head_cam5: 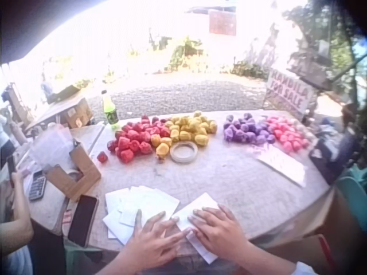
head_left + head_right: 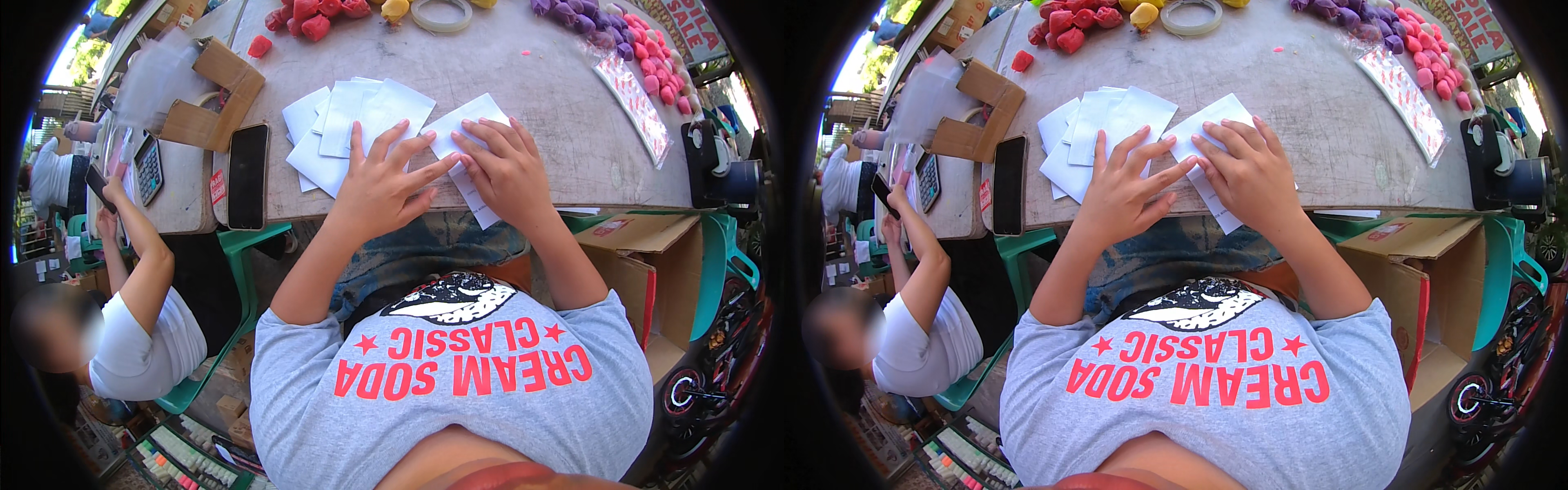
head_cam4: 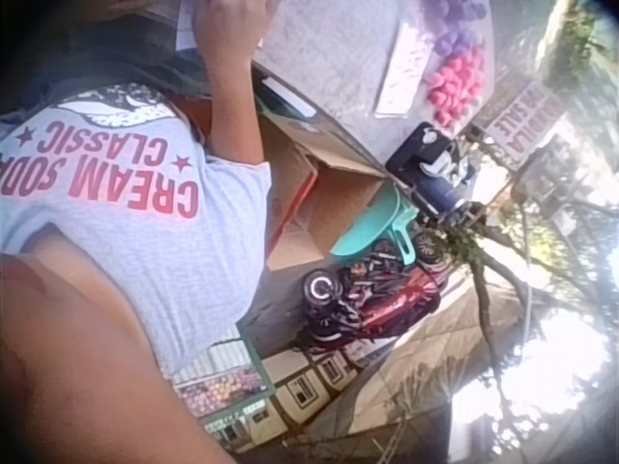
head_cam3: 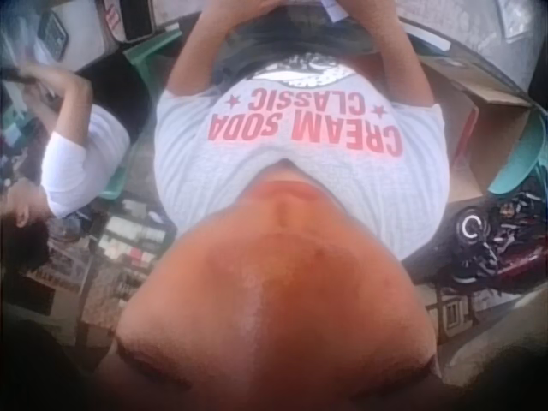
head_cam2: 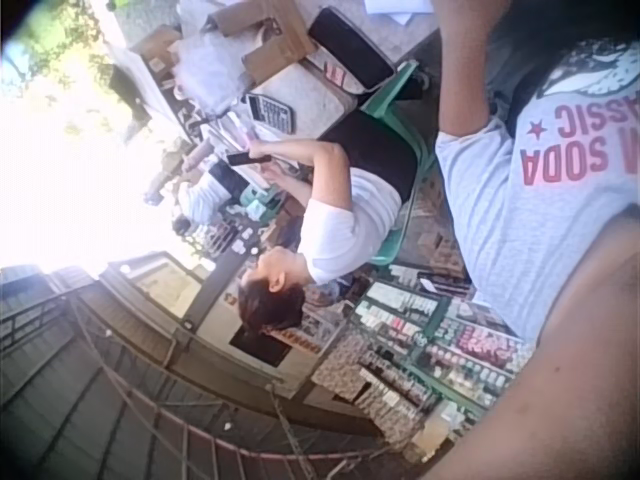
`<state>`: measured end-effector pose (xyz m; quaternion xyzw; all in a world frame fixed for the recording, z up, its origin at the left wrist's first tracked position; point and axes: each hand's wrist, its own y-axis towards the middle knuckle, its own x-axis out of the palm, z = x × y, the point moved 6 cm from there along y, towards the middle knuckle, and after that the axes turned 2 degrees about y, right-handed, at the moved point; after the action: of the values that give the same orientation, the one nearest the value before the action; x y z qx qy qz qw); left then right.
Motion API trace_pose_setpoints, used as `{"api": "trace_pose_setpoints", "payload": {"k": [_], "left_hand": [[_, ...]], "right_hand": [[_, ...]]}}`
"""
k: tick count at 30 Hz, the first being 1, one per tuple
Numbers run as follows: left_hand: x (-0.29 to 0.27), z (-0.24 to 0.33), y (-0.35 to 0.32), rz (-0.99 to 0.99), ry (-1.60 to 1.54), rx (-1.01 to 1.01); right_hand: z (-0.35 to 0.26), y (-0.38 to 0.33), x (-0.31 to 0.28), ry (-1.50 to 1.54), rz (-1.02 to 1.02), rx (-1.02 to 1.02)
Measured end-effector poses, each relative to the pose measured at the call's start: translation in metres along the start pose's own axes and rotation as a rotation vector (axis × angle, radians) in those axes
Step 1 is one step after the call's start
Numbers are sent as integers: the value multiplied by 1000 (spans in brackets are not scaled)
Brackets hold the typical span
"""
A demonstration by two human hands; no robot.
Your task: The person folds small white paper sheets and places them into clear plastic bags at a market stall. The person handles the papers and bags by hand, arranging them on a table with colorful yarn balls nearby.
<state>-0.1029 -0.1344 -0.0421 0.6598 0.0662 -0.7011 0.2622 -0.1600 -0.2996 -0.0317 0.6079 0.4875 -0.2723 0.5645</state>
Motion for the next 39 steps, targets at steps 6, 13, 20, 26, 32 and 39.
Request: {"api": "trace_pose_setpoints", "payload": {"k": [6, 13, 20, 26, 32, 39], "left_hand": [[-4, 1, 0, 18, -26, 29], [-3, 1, 1, 14, -32, 39], [-4, 1, 1, -10, -56, 34], [-3, 1, 1, -11, -61, 19], [-7, -1, -1, 23, -87, -19], [-11, -7, -4, 194, -211, -67]], "right_hand": [[1, -5, 4, -28, -44, 52], [3, -6, 5, -44, -35, 93], [39, -7, -7, -231, 55, 201], [56, -10, -28, -155, 150, 339], [57, -3, -31, 222, 157, 506], [70, 26, -2, 1165, 459, 703]]}}
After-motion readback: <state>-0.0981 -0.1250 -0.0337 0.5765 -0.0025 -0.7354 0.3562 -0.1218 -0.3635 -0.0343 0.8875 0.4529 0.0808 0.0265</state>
